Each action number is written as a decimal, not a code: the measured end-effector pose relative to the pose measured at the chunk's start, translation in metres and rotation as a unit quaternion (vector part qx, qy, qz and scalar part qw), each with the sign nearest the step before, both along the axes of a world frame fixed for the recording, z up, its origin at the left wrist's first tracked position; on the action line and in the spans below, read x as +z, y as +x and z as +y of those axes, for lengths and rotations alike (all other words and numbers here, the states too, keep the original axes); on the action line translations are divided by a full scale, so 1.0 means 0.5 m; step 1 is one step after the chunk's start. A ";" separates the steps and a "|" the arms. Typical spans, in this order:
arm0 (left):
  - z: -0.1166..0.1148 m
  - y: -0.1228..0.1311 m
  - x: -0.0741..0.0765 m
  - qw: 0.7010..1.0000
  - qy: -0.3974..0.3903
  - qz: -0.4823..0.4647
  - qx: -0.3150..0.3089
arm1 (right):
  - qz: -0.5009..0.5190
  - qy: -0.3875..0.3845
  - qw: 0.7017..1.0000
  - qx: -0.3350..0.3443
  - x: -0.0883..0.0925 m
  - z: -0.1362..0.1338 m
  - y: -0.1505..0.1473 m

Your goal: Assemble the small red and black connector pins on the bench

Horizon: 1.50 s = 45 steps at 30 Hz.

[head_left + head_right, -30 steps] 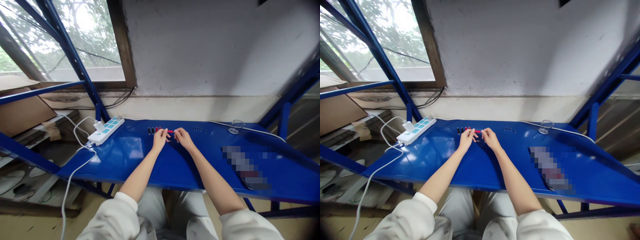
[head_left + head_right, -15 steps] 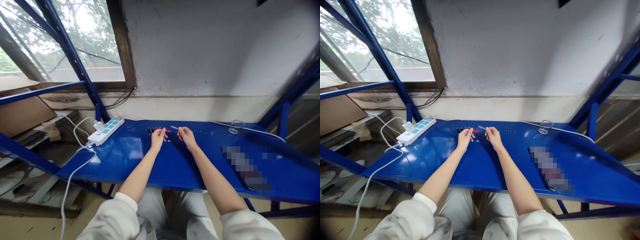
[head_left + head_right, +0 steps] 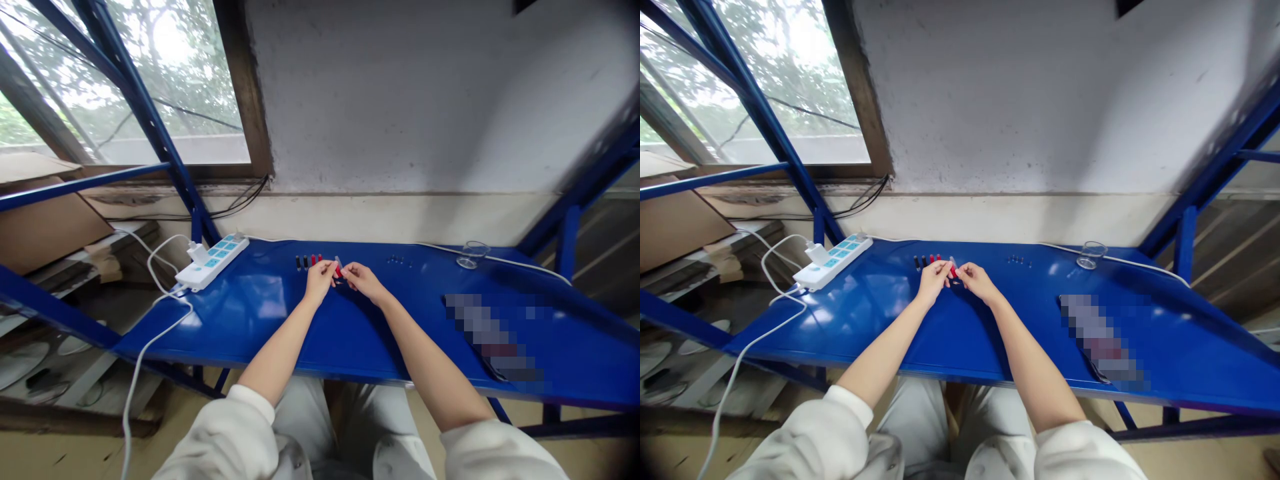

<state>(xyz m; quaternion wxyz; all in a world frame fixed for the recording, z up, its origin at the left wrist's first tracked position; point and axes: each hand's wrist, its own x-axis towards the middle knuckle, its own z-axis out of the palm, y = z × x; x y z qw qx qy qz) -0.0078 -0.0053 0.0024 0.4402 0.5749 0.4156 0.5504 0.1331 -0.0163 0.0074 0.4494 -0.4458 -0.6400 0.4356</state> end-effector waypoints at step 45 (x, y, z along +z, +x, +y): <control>-0.016 -0.003 -0.011 0.921 0.120 0.370 0.021 | -0.262 0.078 0.919 -0.284 -0.015 0.107 0.080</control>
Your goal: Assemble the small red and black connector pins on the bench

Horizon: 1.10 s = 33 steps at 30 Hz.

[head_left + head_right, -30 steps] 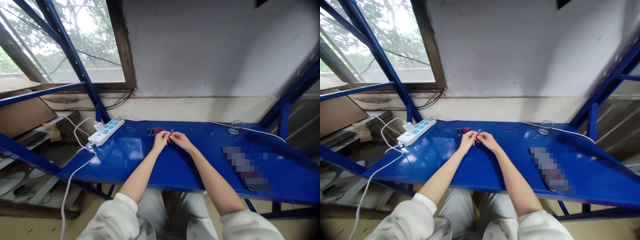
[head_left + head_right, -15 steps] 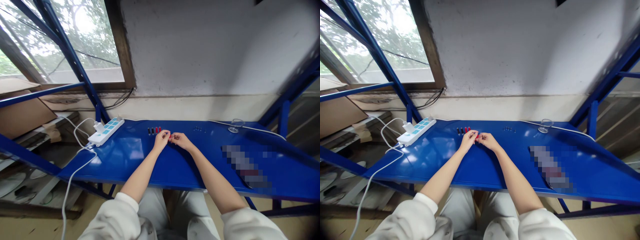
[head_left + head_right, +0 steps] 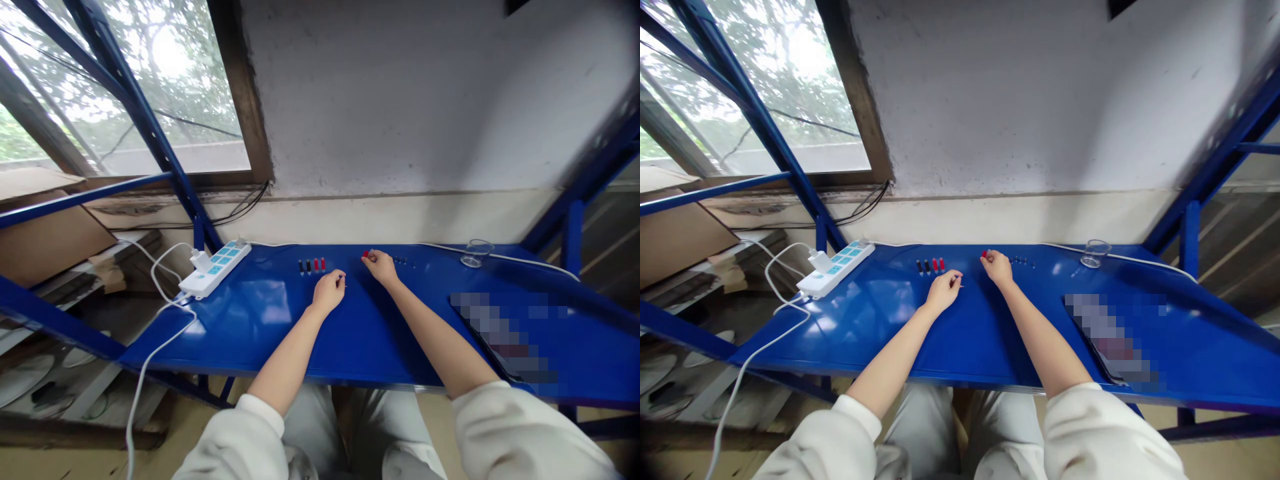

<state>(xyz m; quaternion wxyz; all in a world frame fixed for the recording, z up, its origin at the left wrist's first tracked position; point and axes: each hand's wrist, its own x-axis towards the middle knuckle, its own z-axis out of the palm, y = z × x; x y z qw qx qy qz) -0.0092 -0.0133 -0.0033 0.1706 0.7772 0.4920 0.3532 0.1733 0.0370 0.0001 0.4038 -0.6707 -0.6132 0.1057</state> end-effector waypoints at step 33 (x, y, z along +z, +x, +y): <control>-0.014 0.002 0.016 0.996 0.010 0.078 0.049 | -0.059 -0.099 0.993 0.001 -0.030 0.092 0.045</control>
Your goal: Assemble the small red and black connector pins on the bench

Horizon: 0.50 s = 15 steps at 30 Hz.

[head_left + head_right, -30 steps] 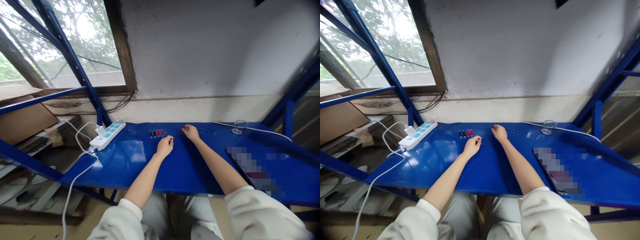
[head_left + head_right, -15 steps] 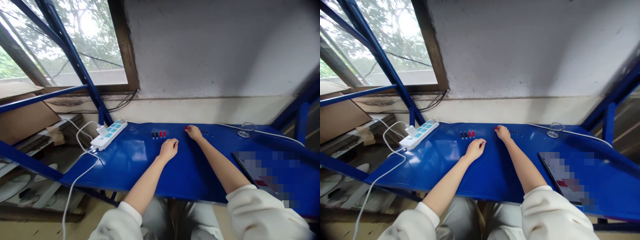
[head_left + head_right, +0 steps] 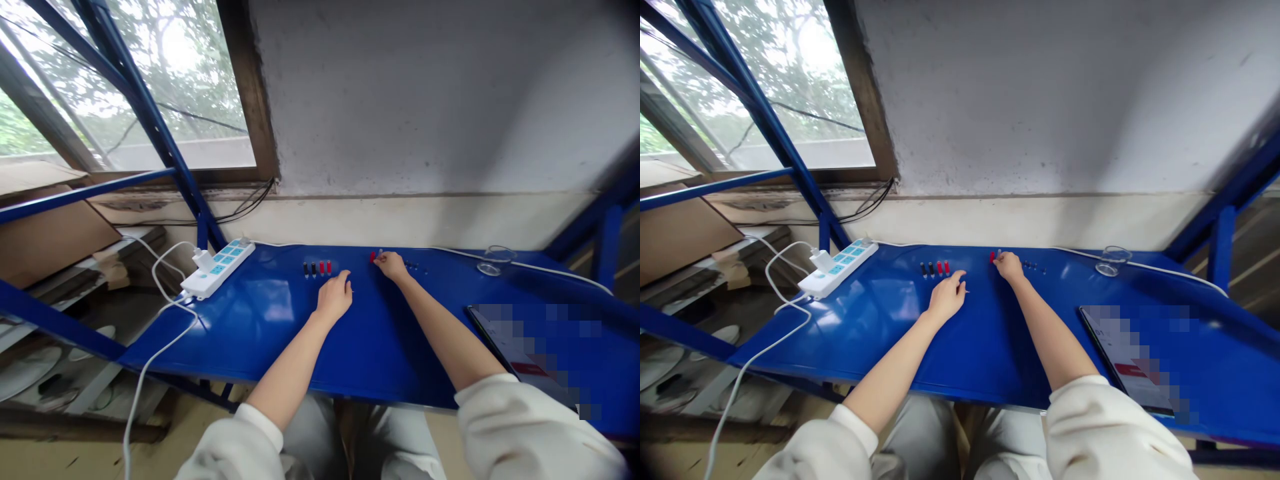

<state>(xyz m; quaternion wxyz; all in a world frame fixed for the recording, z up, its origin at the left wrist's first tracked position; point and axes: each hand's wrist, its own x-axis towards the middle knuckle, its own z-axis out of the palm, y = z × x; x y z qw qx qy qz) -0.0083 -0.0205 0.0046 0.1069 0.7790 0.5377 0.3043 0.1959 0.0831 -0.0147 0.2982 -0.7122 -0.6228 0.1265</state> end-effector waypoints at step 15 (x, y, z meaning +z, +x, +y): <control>0.032 -0.028 0.004 0.990 -0.049 0.048 0.120 | -0.079 -0.033 0.996 -0.019 0.031 -0.026 0.002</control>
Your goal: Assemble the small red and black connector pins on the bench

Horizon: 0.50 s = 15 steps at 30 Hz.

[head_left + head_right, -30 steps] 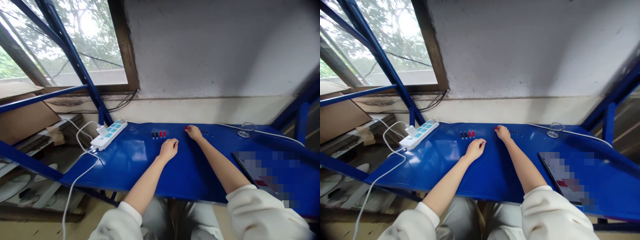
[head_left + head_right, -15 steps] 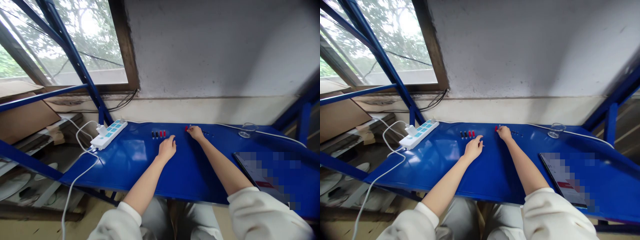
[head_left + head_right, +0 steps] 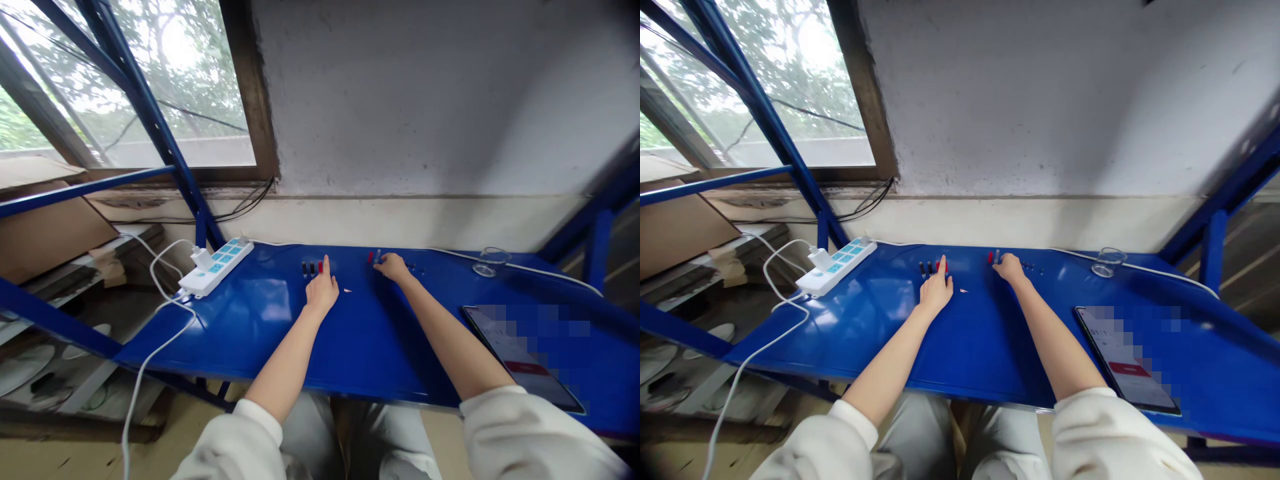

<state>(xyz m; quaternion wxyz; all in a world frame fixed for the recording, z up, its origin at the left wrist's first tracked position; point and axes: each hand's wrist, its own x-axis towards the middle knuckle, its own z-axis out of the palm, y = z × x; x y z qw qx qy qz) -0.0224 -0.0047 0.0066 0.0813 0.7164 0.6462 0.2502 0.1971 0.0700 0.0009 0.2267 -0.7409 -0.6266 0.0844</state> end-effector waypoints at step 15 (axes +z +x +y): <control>0.011 0.021 -0.009 0.917 0.052 -0.370 -0.142 | 0.121 0.095 0.986 0.060 0.031 -0.195 -0.122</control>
